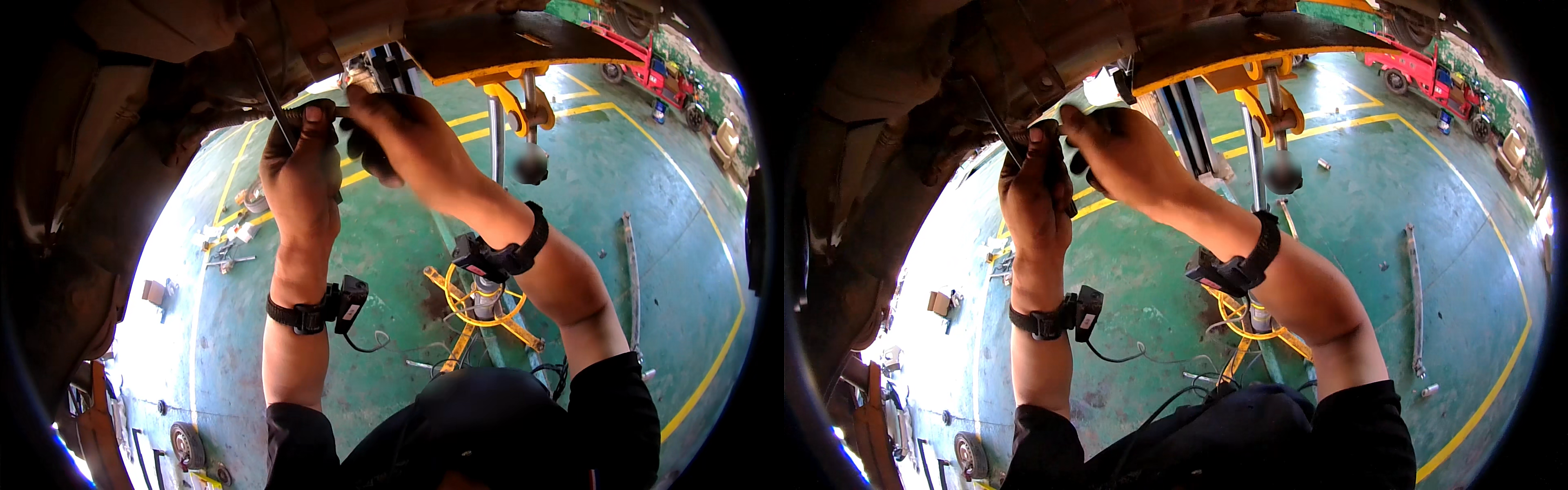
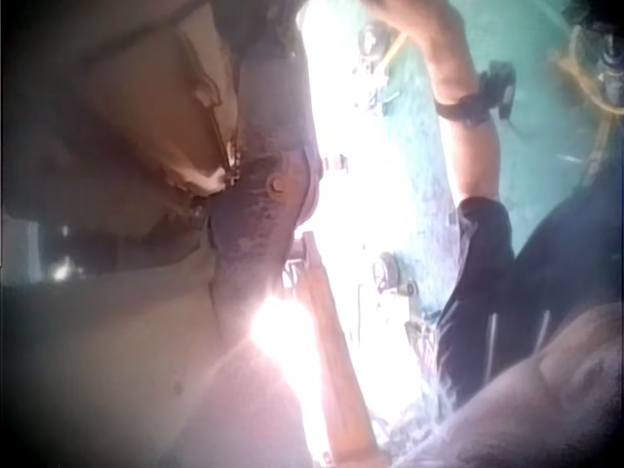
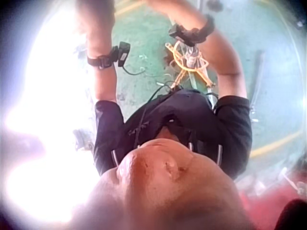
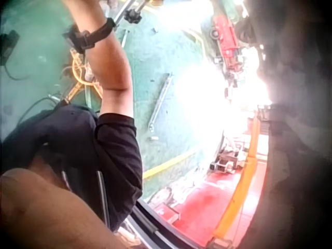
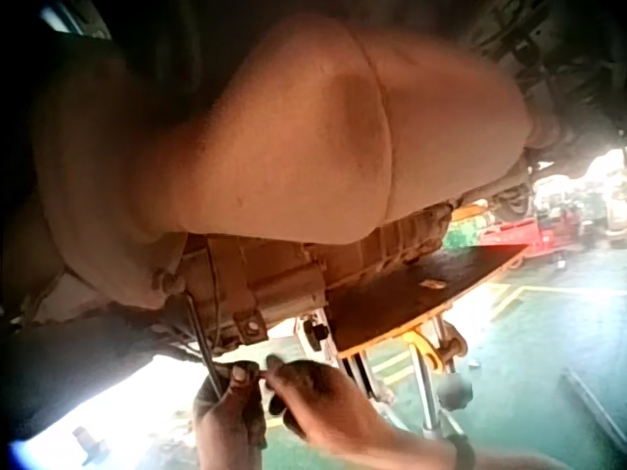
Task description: The person manipulates mechanical components on the underside of a vehicle using a wrench and their hands. They loosen bolts, remove small parts, and place them into a box on the floor.
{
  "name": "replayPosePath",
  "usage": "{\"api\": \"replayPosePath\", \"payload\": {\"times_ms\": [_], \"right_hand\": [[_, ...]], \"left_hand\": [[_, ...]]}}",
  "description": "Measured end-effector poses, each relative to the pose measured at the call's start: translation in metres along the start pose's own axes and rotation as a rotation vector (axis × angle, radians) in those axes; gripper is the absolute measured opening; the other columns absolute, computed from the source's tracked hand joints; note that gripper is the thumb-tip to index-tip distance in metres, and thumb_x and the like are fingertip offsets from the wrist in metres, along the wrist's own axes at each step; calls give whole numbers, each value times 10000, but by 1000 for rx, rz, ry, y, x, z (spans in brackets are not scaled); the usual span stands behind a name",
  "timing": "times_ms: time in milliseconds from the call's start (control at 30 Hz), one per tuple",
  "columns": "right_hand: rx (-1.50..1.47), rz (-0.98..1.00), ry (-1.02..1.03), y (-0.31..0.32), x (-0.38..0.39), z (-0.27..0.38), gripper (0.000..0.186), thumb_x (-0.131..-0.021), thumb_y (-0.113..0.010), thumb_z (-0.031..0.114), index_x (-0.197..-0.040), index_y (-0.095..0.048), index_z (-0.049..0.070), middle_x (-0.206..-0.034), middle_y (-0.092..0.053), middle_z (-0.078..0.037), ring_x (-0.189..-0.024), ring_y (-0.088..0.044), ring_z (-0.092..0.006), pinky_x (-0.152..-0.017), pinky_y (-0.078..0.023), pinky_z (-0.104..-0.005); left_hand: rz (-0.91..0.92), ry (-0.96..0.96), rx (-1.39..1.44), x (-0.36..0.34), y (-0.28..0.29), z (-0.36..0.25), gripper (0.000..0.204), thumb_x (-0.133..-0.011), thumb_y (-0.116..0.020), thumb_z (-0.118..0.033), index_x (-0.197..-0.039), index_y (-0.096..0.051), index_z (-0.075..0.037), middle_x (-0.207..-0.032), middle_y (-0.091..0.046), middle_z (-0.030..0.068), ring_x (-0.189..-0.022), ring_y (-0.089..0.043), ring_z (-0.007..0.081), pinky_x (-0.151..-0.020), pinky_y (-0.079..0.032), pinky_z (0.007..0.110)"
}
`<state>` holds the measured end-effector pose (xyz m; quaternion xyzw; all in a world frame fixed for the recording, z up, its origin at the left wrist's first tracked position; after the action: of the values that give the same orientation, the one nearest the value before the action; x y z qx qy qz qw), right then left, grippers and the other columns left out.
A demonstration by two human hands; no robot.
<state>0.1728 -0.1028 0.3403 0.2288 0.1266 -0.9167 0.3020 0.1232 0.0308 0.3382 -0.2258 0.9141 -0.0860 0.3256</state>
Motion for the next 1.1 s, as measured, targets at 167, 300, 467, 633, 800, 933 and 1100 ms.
{"api": "replayPosePath", "payload": {"times_ms": [167,300,467,633,800,933,1100], "right_hand": [[93,-51,237,3,-4,2,394,-974,-572,339,-756,-584,11,-587,-526,-24,-517,-480,-120,-482,-366,-293],[-132,43,-9,-6,5,6,196,-965,-614,207,-922,-600,17,-642,-498,16,-529,-443,-65,-468,-325,-239],[146,-63,323,-1,-3,6,260,-996,-552,257,-903,-593,18,-609,-489,3,-487,-429,-79,-452,-311,-243],[-216,107,-161,-2,6,5,130,-961,-593,152,-962,-587,21,-658,-509,-6,-482,-393,-70,-443,-284,-258],[-66,17,56,-6,5,9,188,-987,-547,215,-983,-582,30,-642,-492,-3,-475,-379,-67,-440,-279,-250],[-285,81,-89,-4,2,-1,133,-918,-622,65,-1029,-572,11,-685,-515,-15,-516,-438,-79,-444,-310,-249],[-187,28,-57,-4,9,10,163,-848,-596,-18,-1008,-570,1,-737,-553,-45,-542,-468,-101,-461,-367,-282]], "left_hand": [[43,3,-26,-3,-1,1,257,-984,-610,-270,-1052,-675,-31,-656,-549,-48,-457,-354,18,-406,-227,204],[15,-11,-24,-3,2,1,258,-988,-603,-273,-1052,-675,-34,-662,-560,-43,-458,-364,17,-405,-238,199],[50,-7,-44,-4,-3,1,250,-988,-602,-275,-1035,-674,-40,-669,-571,-38,-457,-368,19,-407,-248,190],[28,-2,-26,-4,0,1,236,-988,-604,-263,-1022,-675,-40,-670,-571,-35,-459,-366,19,-406,-240,196],[27,-4,-25,-4,0,1,232,-986,-606,-257,-1021,-678,-39,-681,-577,-32,-458,-359,21,-406,-231,201],[32,4,-31,-4,0,1,235,-984,-609,-254,-1034,-679,-35,-689,-583,-31,-456,-358,21,-405,-228,201],[29,15,-44,-2,0,0,227,-986,-605,-248,-1033,-671,-37,-680,-572,-33,-447,-353,20,-396,-227,202]]}}
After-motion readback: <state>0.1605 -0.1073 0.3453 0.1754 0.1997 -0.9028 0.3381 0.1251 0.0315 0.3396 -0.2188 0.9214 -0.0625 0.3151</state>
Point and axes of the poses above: each hand's wrist, its own x-axis away from the middle knuckle, its own y-axis out of the back of the hand, z = x × y, the point moved 5 cm from there along -x, towards the middle knuckle
